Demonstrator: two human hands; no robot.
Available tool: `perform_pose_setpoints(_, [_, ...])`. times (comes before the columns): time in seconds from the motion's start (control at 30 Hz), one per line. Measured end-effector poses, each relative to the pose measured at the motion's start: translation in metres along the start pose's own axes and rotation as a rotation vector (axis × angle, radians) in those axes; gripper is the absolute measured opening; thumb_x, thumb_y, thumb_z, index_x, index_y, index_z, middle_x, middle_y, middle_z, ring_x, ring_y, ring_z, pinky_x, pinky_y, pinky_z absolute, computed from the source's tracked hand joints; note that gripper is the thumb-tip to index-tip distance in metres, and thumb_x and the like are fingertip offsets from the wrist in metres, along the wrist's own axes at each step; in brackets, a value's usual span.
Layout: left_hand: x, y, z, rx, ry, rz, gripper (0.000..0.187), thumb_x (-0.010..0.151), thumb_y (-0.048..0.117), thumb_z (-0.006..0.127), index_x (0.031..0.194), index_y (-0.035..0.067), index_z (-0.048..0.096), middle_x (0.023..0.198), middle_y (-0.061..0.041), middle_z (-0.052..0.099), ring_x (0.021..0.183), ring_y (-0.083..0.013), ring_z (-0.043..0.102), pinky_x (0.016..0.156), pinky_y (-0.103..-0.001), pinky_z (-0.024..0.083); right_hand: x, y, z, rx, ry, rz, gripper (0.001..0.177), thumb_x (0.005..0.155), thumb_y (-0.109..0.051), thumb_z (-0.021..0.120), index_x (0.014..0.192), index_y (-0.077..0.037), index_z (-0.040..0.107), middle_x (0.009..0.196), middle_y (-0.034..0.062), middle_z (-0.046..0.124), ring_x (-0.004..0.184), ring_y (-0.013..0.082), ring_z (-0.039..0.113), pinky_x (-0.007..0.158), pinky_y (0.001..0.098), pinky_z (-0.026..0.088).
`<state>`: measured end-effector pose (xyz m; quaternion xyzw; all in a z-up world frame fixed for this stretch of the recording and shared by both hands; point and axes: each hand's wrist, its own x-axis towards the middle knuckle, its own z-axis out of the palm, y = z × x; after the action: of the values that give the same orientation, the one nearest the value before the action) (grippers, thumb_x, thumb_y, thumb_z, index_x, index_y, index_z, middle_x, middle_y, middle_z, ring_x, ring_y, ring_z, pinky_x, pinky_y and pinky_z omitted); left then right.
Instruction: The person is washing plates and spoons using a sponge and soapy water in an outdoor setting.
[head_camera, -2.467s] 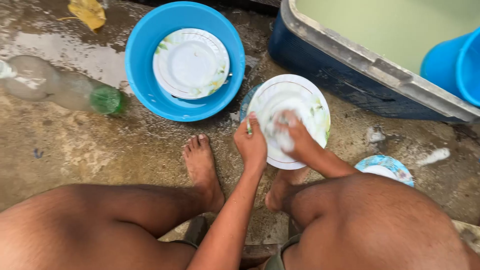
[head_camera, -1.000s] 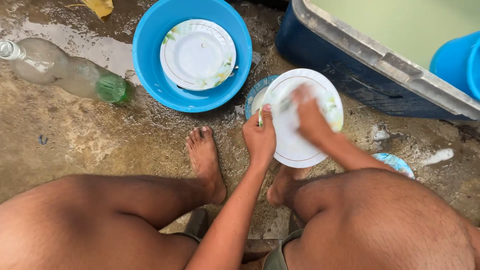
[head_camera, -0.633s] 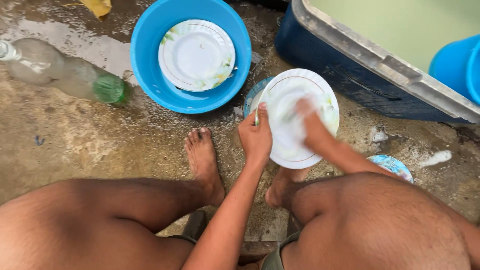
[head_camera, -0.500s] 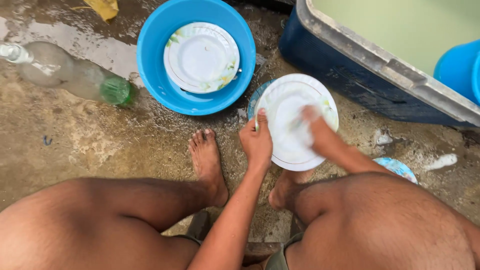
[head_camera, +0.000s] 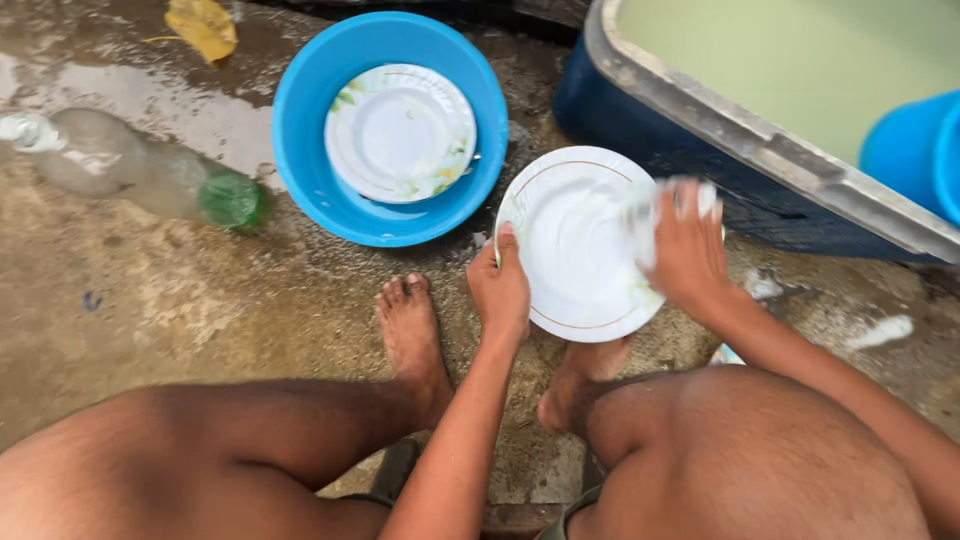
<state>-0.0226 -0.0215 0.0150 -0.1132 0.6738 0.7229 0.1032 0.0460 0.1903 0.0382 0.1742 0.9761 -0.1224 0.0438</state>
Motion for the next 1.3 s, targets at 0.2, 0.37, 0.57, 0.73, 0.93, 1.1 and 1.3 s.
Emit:
perform_pose_setpoints(0.2, [-0.017, -0.013, 0.013, 0.119, -0.093, -0.036, 0.043, 0.106, 0.032, 0.058, 0.102, -0.007, 0.075, 0.071, -0.010, 0.069, 0.065, -0.0133, 0.057, 0.063, -0.035, 0.048, 0.014, -0.047, 0.055, 0.148, 0.188, -0.221, 0.075, 0.077, -0.021, 0.078, 0.140, 0.007, 0.047, 0.147, 0.0355, 0.039, 0.134, 0.0537, 0.040, 0.111, 0.0602, 0.031])
perform_pose_setpoints(0.37, [0.017, -0.016, -0.026, -0.149, 0.079, -0.130, 0.040, 0.109, 0.028, 0.053, 0.104, -0.007, 0.072, 0.083, -0.011, 0.069, 0.068, -0.0146, 0.060, 0.063, -0.034, 0.047, -0.014, -0.059, 0.041, 0.363, -0.134, -0.556, 0.061, 0.079, -0.024, 0.078, 0.133, -0.007, 0.057, 0.146, 0.0253, 0.045, 0.135, 0.0457, 0.046, 0.113, 0.0537, 0.038])
perform_pose_setpoints(0.57, [0.021, -0.029, -0.039, -0.275, 0.072, -0.170, 0.029, 0.103, 0.022, 0.062, 0.115, -0.003, 0.071, 0.102, -0.012, 0.076, 0.083, -0.0144, 0.069, 0.072, -0.030, 0.057, 0.010, -0.003, -0.014, 0.446, 0.263, -0.150, 0.039, 0.080, -0.008, 0.067, 0.114, -0.001, 0.051, 0.105, 0.0227, 0.061, 0.101, 0.0361, 0.060, 0.087, 0.0515, 0.051])
perform_pose_setpoints(0.73, [-0.002, -0.029, -0.018, -0.262, -0.109, -0.652, 0.036, 0.090, 0.010, 0.072, 0.119, 0.001, 0.053, 0.104, -0.022, 0.073, 0.086, -0.0315, 0.076, 0.075, -0.047, 0.067, 0.054, 0.006, 0.032, 1.011, 0.278, 0.091, 0.029, 0.091, -0.007, 0.061, 0.120, -0.006, 0.060, 0.108, 0.0116, 0.068, 0.098, 0.0255, 0.065, 0.086, 0.0392, 0.055])
perform_pose_setpoints(0.93, [0.002, -0.114, -0.004, -0.724, -0.509, -0.914, 0.027, 0.093, 0.035, 0.071, 0.083, 0.011, 0.065, 0.052, 0.004, 0.053, 0.030, -0.0074, 0.045, 0.023, -0.024, 0.036, 0.064, -0.081, 0.013, 1.191, 0.457, -0.181, 0.033, 0.090, 0.003, 0.060, 0.121, -0.004, 0.065, 0.112, 0.0114, 0.069, 0.102, 0.0250, 0.066, 0.092, 0.0362, 0.055])
perform_pose_setpoints(1.1, [0.032, -0.118, -0.009, -0.935, -0.356, -1.118, 0.031, 0.104, 0.028, 0.054, 0.077, 0.014, 0.053, 0.052, 0.003, 0.045, 0.034, -0.0056, 0.037, 0.026, -0.021, 0.026, 0.025, -0.114, -0.002, 0.525, 0.589, -0.903, 0.029, 0.081, -0.005, 0.072, 0.110, -0.003, 0.068, 0.100, 0.0165, 0.066, 0.094, 0.0373, 0.066, 0.088, 0.0456, 0.054])
perform_pose_setpoints(1.3, [0.032, -0.062, -0.017, -0.764, -0.501, -1.150, 0.031, 0.107, 0.025, 0.045, 0.082, 0.010, 0.056, 0.054, 0.004, 0.044, 0.035, -0.0042, 0.034, 0.031, -0.020, 0.026, 0.039, -0.036, 0.109, 0.835, 0.451, -0.316, 0.032, 0.082, -0.006, 0.065, 0.114, -0.003, 0.062, 0.102, 0.0162, 0.066, 0.095, 0.0366, 0.067, 0.088, 0.0447, 0.056])
